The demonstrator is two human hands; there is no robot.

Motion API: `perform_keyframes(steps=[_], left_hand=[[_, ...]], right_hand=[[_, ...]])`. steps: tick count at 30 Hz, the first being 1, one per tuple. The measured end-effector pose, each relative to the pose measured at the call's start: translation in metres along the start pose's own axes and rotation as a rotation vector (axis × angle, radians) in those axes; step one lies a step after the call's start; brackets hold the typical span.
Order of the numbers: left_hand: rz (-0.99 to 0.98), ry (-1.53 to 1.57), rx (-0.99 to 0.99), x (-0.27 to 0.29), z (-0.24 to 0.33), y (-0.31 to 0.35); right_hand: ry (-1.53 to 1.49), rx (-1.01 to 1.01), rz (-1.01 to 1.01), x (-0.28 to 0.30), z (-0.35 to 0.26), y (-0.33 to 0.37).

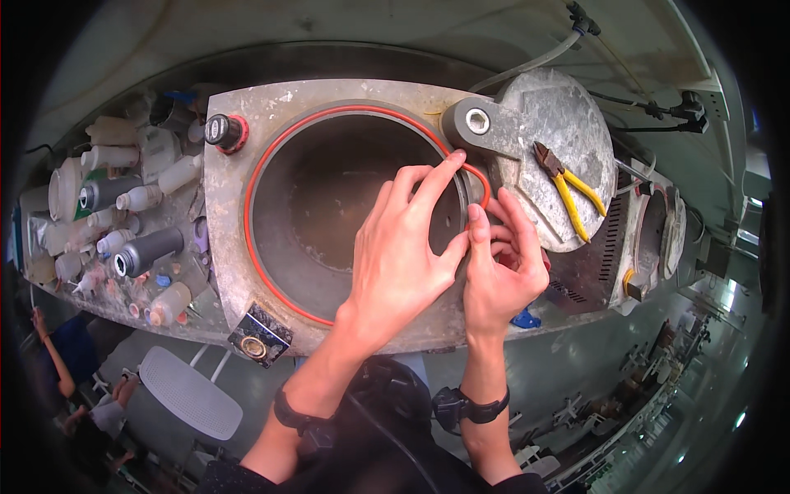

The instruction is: Installing and adjusting a red rubber gasket seal on the rim of a cylindrical machine chamber.

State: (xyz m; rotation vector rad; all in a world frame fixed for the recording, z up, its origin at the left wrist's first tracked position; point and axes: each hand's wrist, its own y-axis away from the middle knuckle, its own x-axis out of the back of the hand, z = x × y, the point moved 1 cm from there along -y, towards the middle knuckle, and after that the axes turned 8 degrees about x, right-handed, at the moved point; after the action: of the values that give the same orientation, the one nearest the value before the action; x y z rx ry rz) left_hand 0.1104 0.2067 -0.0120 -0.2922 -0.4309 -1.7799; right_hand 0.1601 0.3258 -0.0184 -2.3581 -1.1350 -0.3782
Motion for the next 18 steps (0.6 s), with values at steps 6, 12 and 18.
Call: perform_keyframes(steps=[6, 12, 18], left_hand=[[0.003, 0.054, 0.023, -0.003, -0.001, -0.002], [0.084, 0.101, -0.002, -0.009, -0.006, -0.003], [0.095, 0.126, -0.006, -0.012, -0.003, -0.009]], right_hand=[[0.113, 0.166, -0.104, 0.0, -0.007, -0.015], [0.143, 0.239, -0.195, -0.001, -0.01, -0.025], [0.13, 0.146, -0.191, 0.0, -0.016, -0.033]])
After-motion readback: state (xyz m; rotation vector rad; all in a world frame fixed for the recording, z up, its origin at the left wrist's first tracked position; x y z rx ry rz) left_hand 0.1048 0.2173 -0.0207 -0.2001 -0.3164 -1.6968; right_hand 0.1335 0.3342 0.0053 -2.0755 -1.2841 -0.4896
